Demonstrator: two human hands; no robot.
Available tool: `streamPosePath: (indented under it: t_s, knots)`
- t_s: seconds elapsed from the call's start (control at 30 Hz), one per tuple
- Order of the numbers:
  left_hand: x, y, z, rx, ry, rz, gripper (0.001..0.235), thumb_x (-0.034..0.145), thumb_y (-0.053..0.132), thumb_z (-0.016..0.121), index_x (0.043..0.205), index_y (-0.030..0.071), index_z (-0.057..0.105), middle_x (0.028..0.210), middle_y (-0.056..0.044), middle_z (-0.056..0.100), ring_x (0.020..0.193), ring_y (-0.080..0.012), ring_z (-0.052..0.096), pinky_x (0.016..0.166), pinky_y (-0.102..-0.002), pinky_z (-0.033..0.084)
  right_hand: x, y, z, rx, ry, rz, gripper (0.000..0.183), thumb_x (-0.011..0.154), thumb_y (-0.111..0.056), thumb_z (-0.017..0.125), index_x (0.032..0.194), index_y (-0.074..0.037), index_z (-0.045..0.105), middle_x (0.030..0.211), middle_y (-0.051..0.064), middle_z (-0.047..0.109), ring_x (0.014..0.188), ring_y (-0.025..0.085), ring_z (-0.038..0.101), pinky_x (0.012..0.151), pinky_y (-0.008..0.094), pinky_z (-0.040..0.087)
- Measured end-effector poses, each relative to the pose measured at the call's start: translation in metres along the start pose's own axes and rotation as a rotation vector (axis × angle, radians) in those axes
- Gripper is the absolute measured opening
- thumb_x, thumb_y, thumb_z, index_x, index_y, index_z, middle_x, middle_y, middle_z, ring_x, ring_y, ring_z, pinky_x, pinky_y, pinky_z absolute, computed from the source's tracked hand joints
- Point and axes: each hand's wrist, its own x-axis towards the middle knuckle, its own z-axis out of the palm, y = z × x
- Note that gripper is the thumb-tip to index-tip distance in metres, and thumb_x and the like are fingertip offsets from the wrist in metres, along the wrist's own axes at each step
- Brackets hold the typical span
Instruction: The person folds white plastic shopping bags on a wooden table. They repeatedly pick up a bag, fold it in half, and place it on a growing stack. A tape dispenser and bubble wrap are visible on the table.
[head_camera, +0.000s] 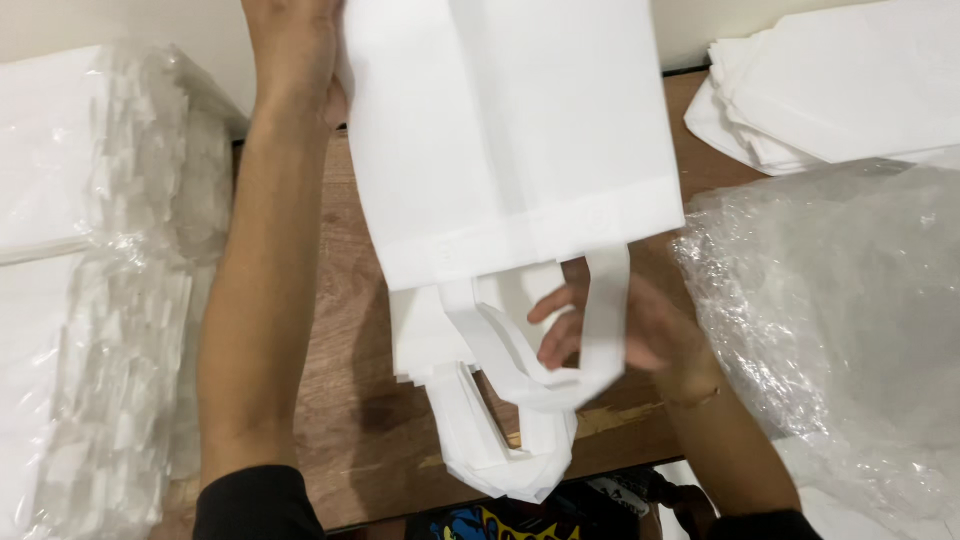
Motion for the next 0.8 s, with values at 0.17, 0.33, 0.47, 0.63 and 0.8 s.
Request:
streamPosePath:
  t_s: [0.17,0.33,0.47,0.63,0.8]
  knots:
    - [-0.055,-0.025,-0.028,0.445,0.124,-0.434,0.052,0.097,0.016,0.056,0.144,0.007,0.036,0.145,-0.011,0.056,0.136,-0.0277,0.053,0.114,-0.043,0.044,-0.025,0.066,0.037,-0.171,0.328,0.089,0.064,0.097,-0.021,0.061,0.145,-0.001,0.024,0.114,0.028,0.063,0.073,0.035,0.072,0.063,0.044,0.062]
    - [-0.095,-0.118,-0.065,0.532,0.094,-0.722,0.054,0.091,0.018,0.062,0.14,0.009,0.044,0.135,-0.009,0.06,0.118,-0.0213,0.061,0.1,-0.035,0.052,-0.043,0.112,0.049,-0.4,0.908,0.347,0.053,0.086,-0.022,0.066,0.132,-0.003,0.051,0.07,0.015,0.075,0.066,0.021,0.071,0.064,0.034,0.055]
    - [-0.098,-0.153,-0.082,0.628,0.071,-0.664,0.05,0.09,0.019,0.063,0.136,0.008,0.048,0.132,-0.007,0.062,0.119,-0.0218,0.06,0.101,-0.036,0.05,-0.052,0.118,0.051,-0.369,0.967,0.331,0.066,0.081,-0.016,0.07,0.142,-0.006,0.049,0.133,0.01,0.067,0.117,0.019,0.064,0.096,0.034,0.054]
    - [-0.102,-0.168,-0.098,0.825,0.017,-0.518,0.051,0.089,0.028,0.064,0.133,0.009,0.048,0.124,-0.008,0.065,0.112,-0.0244,0.062,0.091,-0.038,0.05,-0.066,0.118,0.053,-0.511,1.075,0.282,0.075,0.082,-0.009,0.07,0.149,-0.016,0.037,0.098,0.009,0.069,0.075,0.014,0.066,0.062,0.024,0.051]
    - [-0.113,-0.161,-0.098,1.009,-0.047,-0.501,0.052,0.09,0.031,0.062,0.134,0.006,0.051,0.13,-0.011,0.06,0.115,-0.0292,0.058,0.09,-0.045,0.048,-0.073,0.126,0.052,-0.446,1.088,0.425,0.053,0.084,-0.007,0.071,0.135,-0.012,0.059,0.104,0.008,0.071,0.092,0.015,0.066,0.076,0.028,0.055]
